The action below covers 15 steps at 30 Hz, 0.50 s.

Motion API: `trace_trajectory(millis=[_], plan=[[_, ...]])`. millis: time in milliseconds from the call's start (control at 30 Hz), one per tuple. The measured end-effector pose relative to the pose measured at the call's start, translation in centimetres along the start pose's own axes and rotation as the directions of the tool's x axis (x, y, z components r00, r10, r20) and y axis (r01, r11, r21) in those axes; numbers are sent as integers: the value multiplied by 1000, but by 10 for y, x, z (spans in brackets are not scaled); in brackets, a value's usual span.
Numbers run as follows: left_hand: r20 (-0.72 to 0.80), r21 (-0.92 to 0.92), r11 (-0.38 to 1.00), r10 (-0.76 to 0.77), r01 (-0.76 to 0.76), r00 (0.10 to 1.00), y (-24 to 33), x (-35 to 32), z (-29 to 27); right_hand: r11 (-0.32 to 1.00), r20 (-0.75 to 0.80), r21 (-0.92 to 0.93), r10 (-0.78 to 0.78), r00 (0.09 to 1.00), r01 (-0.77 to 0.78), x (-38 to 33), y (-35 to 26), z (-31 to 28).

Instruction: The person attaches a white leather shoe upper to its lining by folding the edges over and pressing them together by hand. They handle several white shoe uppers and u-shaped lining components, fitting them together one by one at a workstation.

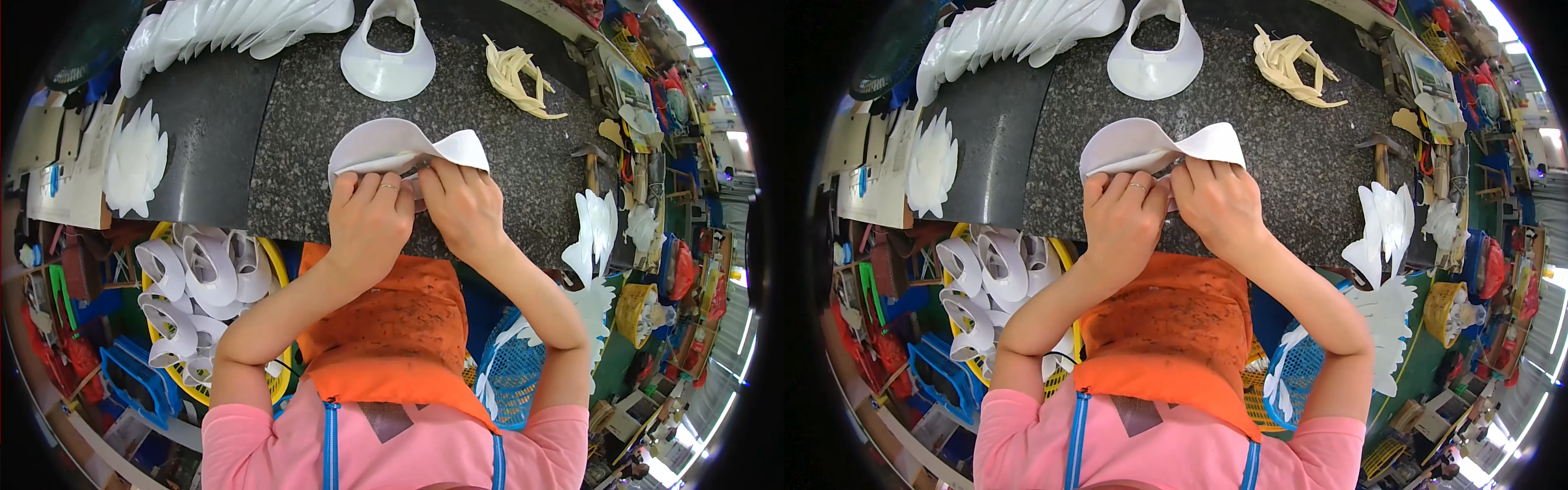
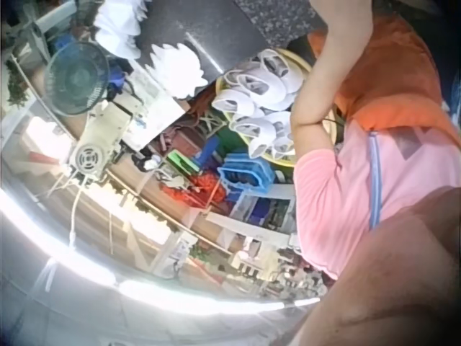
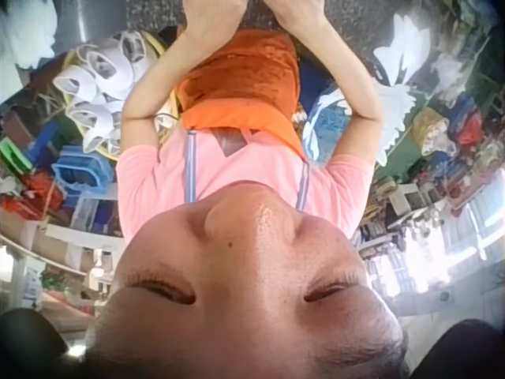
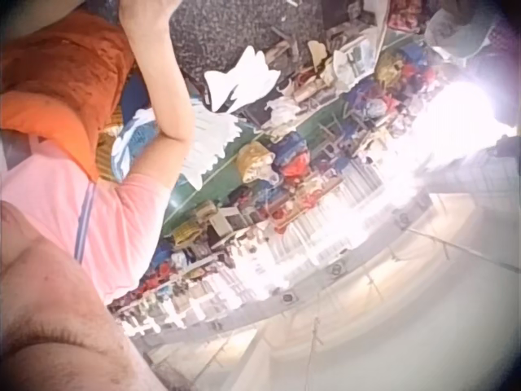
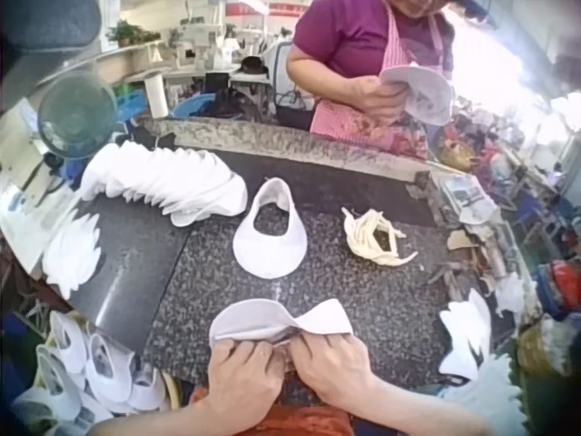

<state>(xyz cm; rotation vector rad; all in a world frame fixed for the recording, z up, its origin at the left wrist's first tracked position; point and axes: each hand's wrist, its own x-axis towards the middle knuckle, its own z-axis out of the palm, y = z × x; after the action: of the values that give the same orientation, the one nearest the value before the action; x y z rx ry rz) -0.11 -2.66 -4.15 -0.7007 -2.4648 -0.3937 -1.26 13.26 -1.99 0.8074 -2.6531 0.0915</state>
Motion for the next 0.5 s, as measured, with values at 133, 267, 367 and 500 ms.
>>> trace_trajectory(millis=[133, 267, 367, 500], plan=[[-13, 5, 1000, 22, -22, 1000, -1, -2, -1, 999, 26, -33, -16, 1000, 17, -6, 0, 2], [13, 14, 999, 34, -35, 999, -3, -2, -3, 995, -77, -16, -102, 992, 101, -13, 5, 0], [26, 10, 999, 53, -53, 998, -3, -3, -5, 991, -104, -22, -137, 985, 136, -15, 5, 0], [93, 41, 996, 75, -79, 993, -1, -2, -9, 987, -107, -30, -158, 982, 156, -16, 5, 1]])
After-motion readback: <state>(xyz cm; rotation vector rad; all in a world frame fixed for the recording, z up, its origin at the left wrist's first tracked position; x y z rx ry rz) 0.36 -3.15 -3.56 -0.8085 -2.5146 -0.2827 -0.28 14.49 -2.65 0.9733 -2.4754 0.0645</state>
